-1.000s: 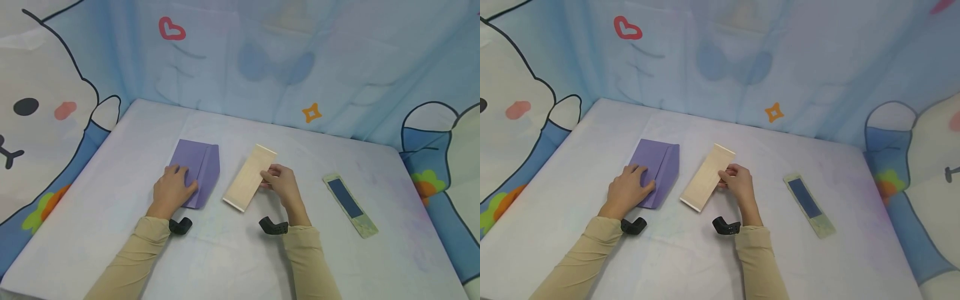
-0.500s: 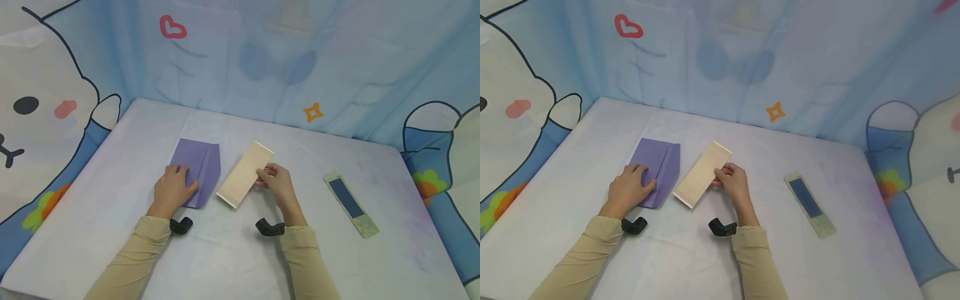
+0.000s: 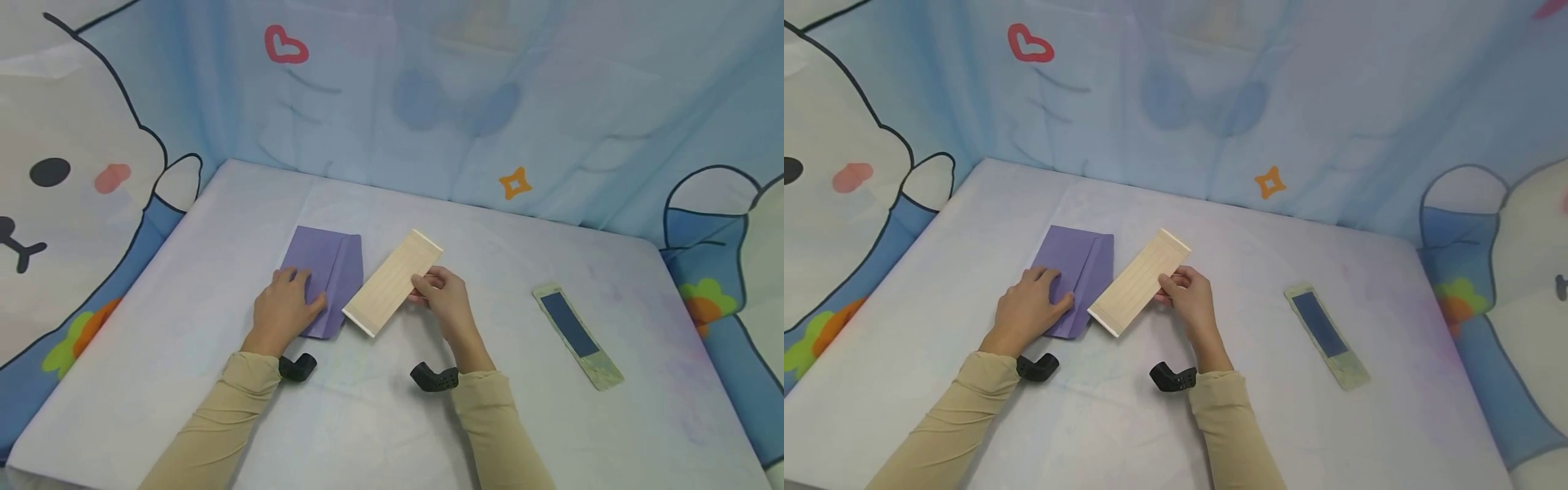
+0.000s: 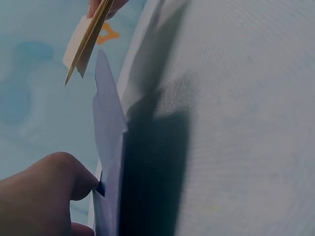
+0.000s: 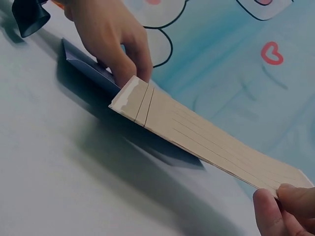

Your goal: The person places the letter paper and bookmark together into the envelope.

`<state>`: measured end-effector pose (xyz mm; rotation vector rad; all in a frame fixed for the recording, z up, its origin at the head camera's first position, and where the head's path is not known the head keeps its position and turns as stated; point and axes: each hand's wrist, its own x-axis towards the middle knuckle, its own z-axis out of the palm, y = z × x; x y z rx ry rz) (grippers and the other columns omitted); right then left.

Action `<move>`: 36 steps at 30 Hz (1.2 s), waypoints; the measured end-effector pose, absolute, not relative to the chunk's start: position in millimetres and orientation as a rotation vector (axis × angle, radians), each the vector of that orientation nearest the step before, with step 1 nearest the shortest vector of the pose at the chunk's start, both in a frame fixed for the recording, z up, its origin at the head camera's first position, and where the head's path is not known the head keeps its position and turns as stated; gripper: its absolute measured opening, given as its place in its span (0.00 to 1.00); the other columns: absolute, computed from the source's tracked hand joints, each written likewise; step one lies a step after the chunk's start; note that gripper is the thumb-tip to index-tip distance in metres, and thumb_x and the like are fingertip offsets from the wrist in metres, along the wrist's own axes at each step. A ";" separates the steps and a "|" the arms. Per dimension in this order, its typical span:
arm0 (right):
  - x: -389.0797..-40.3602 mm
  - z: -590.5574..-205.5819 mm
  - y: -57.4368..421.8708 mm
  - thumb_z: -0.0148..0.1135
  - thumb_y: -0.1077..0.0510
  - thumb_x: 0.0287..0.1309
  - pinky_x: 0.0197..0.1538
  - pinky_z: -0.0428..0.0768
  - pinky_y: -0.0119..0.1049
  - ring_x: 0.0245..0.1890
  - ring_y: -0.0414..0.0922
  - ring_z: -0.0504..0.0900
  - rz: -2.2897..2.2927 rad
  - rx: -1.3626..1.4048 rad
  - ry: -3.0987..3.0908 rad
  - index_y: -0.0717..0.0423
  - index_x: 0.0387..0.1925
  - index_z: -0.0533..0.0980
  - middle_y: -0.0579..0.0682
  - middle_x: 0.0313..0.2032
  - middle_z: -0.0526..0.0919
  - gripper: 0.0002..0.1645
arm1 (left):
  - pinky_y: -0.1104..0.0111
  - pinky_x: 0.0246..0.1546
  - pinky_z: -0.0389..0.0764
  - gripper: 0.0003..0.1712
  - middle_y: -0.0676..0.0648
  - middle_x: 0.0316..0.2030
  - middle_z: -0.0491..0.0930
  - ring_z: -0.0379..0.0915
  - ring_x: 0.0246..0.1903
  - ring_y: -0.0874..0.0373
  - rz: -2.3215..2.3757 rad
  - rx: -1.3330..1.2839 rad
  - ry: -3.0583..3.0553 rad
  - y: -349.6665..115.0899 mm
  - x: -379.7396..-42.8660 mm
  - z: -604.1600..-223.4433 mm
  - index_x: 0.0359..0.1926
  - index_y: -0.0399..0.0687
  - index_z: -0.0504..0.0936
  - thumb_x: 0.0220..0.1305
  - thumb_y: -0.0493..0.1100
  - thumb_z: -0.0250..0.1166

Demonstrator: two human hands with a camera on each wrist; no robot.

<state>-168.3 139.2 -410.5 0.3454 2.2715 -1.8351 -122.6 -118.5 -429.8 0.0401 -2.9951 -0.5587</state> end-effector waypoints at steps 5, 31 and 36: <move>-165.4 -411.2 134.5 0.59 0.59 0.62 0.40 0.83 0.29 0.33 0.38 0.83 -1.843 0.327 2.279 0.61 0.58 0.69 0.57 0.44 0.79 0.24 | 0.44 0.46 0.77 0.32 0.36 0.59 0.72 0.64 0.62 0.32 -0.565 0.024 -2.983 -118.0 -122.4 -430.2 0.58 0.42 0.76 0.58 0.57 0.59; -152.9 -417.0 104.3 0.61 0.65 0.56 0.38 0.82 0.26 0.28 0.34 0.83 -1.864 0.135 2.265 0.66 0.64 0.65 0.55 0.44 0.73 0.33 | 0.45 0.43 0.79 0.31 0.36 0.58 0.74 0.69 0.59 0.34 -0.556 0.021 -2.963 -120.5 -122.9 -432.5 0.56 0.41 0.77 0.58 0.57 0.59; -152.2 -418.9 101.3 0.63 0.64 0.55 0.38 0.82 0.27 0.29 0.34 0.83 -1.822 0.085 2.300 0.64 0.65 0.64 0.54 0.44 0.74 0.36 | 0.45 0.43 0.79 0.31 0.36 0.58 0.74 0.69 0.58 0.34 -0.560 0.022 -2.952 -120.8 -122.9 -431.8 0.56 0.41 0.77 0.58 0.57 0.59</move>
